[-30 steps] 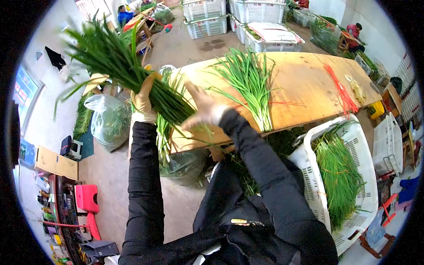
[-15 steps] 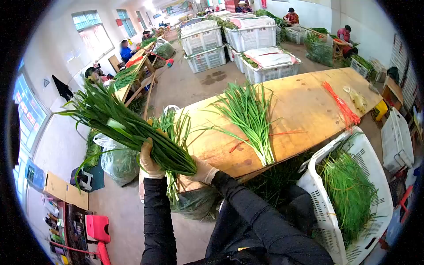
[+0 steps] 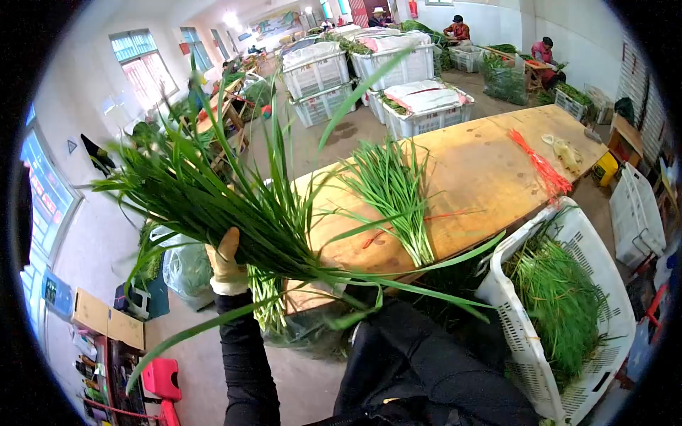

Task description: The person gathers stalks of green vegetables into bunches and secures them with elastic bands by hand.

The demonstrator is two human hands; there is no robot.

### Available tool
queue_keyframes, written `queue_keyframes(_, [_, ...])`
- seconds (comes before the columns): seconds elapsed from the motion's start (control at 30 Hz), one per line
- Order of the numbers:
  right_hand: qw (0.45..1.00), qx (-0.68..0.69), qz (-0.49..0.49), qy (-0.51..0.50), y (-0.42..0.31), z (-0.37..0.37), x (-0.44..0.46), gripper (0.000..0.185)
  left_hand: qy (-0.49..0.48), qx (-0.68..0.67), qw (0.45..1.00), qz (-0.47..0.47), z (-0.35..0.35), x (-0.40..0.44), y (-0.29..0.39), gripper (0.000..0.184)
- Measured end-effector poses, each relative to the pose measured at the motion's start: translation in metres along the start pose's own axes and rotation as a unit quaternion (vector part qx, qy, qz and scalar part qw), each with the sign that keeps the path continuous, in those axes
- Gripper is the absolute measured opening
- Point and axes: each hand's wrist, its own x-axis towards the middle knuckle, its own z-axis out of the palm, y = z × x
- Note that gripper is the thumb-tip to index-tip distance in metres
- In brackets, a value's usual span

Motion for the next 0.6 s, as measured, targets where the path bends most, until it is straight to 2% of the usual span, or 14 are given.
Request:
queue_keyframes(0.03, [0.997,-0.063,0.040,-0.008,-0.045,-0.009,-0.015,0.042,0.100,-0.040,0.994,-0.015,-0.005,-0.008,-0.013,0.046])
queue_keyframes(0.1, [0.976,-0.169,0.129,-0.049,-0.124,-0.029,-0.040,0.045,0.110,-0.064,0.987,-0.094,-0.014,0.021,-0.024,0.055])
queue_keyframes(0.13, [0.964,-0.191,0.171,-0.075,-0.147,-0.036,-0.046,0.046,0.077,0.060,0.991,-0.092,-0.008,0.038,-0.016,0.060])
queue_keyframes(0.17, [0.952,-0.191,0.216,-0.106,-0.158,-0.041,-0.046,0.047,0.057,0.074,0.991,-0.093,-0.028,0.059,-0.032,0.065])
queue_keyframes(0.2, [0.982,-0.039,0.123,-0.134,-0.124,-0.041,-0.042,0.046,0.040,0.086,0.991,-0.096,-0.053,0.071,-0.048,0.070])
queue_keyframes(0.27, [0.878,0.267,0.346,-0.194,-0.066,-0.032,-0.027,0.030,0.158,0.082,0.938,-0.299,-0.062,0.066,-0.027,0.077])
queue_keyframes(0.3, [0.859,0.334,0.349,-0.171,-0.062,-0.032,-0.029,0.024,0.174,0.120,0.920,-0.331,-0.095,0.064,-0.054,0.073])
queue_keyframes(0.33, [0.836,0.399,0.348,-0.145,-0.059,-0.034,-0.032,0.018,0.184,0.114,0.937,-0.273,-0.093,0.055,-0.054,0.100])
queue_keyframes(0.4, [0.812,0.452,0.351,-0.116,-0.043,-0.036,-0.034,0.014,0.168,0.139,0.921,-0.323,-0.092,0.017,-0.049,0.071])
queue_keyframes(0.47, [0.791,0.496,0.320,-0.159,-0.032,-0.037,-0.038,0.013,0.136,0.080,0.923,-0.352,-0.067,-0.040,-0.036,0.064])
queue_keyframes(0.5, [0.816,0.461,0.325,-0.128,-0.044,-0.038,-0.041,0.013,0.104,0.058,0.932,-0.341,-0.068,-0.061,-0.036,0.060])
queue_keyframes(0.53, [0.803,0.485,0.314,-0.145,-0.039,-0.038,-0.039,0.012,0.067,-0.040,0.932,-0.354,-0.070,-0.080,-0.045,0.051])
queue_keyframes(0.57, [0.792,0.495,0.319,-0.161,-0.045,-0.041,-0.040,0.021,0.054,0.026,0.927,-0.370,-0.042,-0.092,-0.023,0.044])
queue_keyframes(0.6, [0.781,0.505,0.323,-0.176,-0.053,-0.042,-0.042,0.030,0.026,0.085,0.947,-0.308,-0.028,-0.110,-0.036,0.044])
